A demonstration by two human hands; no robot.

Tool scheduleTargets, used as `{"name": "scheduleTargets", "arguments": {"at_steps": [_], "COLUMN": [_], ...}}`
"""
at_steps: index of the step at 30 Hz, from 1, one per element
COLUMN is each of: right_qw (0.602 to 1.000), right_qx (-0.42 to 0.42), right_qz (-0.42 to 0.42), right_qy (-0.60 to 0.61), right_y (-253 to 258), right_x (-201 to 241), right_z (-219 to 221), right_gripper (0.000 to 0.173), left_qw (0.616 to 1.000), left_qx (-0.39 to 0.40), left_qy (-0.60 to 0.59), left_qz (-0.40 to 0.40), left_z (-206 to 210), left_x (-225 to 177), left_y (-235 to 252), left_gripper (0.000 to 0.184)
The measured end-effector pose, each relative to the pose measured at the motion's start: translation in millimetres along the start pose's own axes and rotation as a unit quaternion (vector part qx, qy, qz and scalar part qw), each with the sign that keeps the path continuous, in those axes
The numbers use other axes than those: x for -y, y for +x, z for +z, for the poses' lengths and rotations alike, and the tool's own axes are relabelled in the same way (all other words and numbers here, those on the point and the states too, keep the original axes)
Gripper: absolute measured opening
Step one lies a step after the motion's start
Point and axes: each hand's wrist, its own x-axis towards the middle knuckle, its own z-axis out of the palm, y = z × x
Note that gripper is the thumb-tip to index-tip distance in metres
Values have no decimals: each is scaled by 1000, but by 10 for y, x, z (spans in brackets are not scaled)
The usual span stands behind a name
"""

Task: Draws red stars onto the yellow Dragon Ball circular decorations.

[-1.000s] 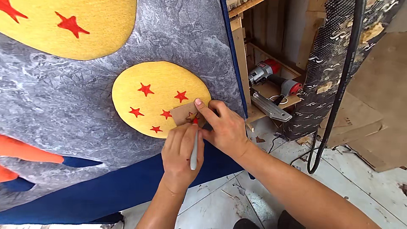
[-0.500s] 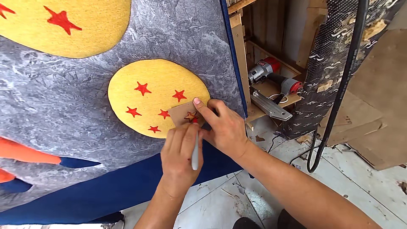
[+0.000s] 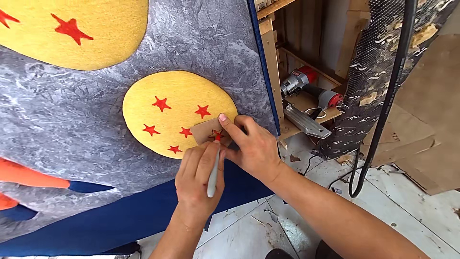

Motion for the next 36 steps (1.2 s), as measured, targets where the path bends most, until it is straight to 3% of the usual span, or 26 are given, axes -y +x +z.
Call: {"name": "scheduleTargets", "arguments": {"at_steps": [12,18,22,27,36], "right_qw": [1000,1000,1000,1000,1000], "right_qx": [13,-5,15,3,17], "right_qz": [-4,4,0,10,9], "right_qy": [1,-9,3,-16,-6], "right_y": [-10,9,-12,24,6], "right_x": [2,23,16,33,31], "right_z": [-5,-9,-9,-22,-24], "right_gripper": [61,64,60,64,63], "left_qw": [999,998,999,998,999], "left_qx": [-39,-50,-42,-35,-33], "left_qy": [-18,-14,-17,-2,-4], "left_qz": [-13,-48,-21,-44,-19], "left_z": [141,18,153,-16,47], "left_x": [-34,1,-67,12,4], "left_y": [-35,-104,-25,-83,-102], "left_gripper": [24,24,24,24,27]}}
